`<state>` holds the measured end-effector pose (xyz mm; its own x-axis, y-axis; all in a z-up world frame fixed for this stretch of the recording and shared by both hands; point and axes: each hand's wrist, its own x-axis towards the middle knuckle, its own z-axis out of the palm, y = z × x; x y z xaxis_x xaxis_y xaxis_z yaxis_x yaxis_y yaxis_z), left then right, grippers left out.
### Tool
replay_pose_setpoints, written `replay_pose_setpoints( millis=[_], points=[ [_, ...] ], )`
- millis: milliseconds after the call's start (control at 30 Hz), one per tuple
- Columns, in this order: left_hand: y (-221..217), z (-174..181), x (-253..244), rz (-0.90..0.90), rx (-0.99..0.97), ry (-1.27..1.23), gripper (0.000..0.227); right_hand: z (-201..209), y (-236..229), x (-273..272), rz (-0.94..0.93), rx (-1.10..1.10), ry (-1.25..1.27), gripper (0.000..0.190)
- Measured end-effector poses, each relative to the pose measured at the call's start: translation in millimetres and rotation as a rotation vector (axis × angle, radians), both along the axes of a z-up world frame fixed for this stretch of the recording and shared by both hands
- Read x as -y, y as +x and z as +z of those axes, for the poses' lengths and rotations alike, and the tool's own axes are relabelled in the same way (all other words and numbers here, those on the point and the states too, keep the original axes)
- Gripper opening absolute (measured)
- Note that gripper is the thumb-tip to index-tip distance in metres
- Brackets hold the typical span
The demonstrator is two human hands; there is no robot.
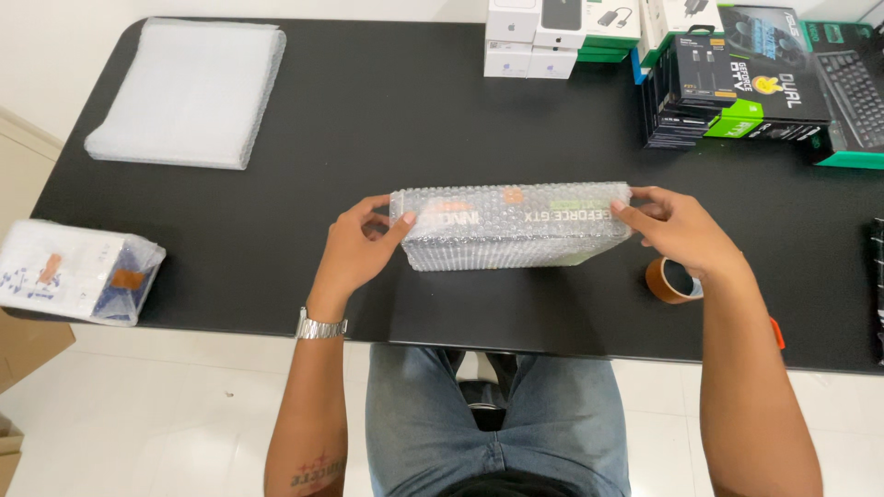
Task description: The person wraps a graphics card box with bubble wrap, using tape and scissors to secure the packaging.
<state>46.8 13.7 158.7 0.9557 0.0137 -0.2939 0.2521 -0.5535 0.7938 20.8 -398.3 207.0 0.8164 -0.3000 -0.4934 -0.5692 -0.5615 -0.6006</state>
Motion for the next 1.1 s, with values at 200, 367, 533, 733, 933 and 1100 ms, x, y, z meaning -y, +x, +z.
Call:
replay_pose_setpoints(
  millis=[200,367,533,733,933,1100],
  points=[
    [-3,-10,-9,0.000,0.081,0.005,0.074,-12,-11,31,-0.060,0.057,0.021,0.068],
    [-5,-16,-12,-0.007,0.229,-0.029,0.068,-50,-47,101,-0.267,0.405,-0.070,0.046],
    [-21,-8,5,-0.028,0.661,0.010,0.062,-130,-82,168,-0.325,0.317,-0.381,0.058],
    [-68,-24,119,-0.070,1.194,-0.249,0.007,-213,-95,156,-0.337,0.114,-0.301,0.049],
    [-86,-65,203,-0.480,0.469,-0.489,0.068,-158,-128,100,-0.159,0.498,-0.224,0.031],
    [-95,-60,217,-0.742,0.178,-0.757,0.136,-110,-150,62,-0.068,0.736,0.028,0.031]
  ],
)
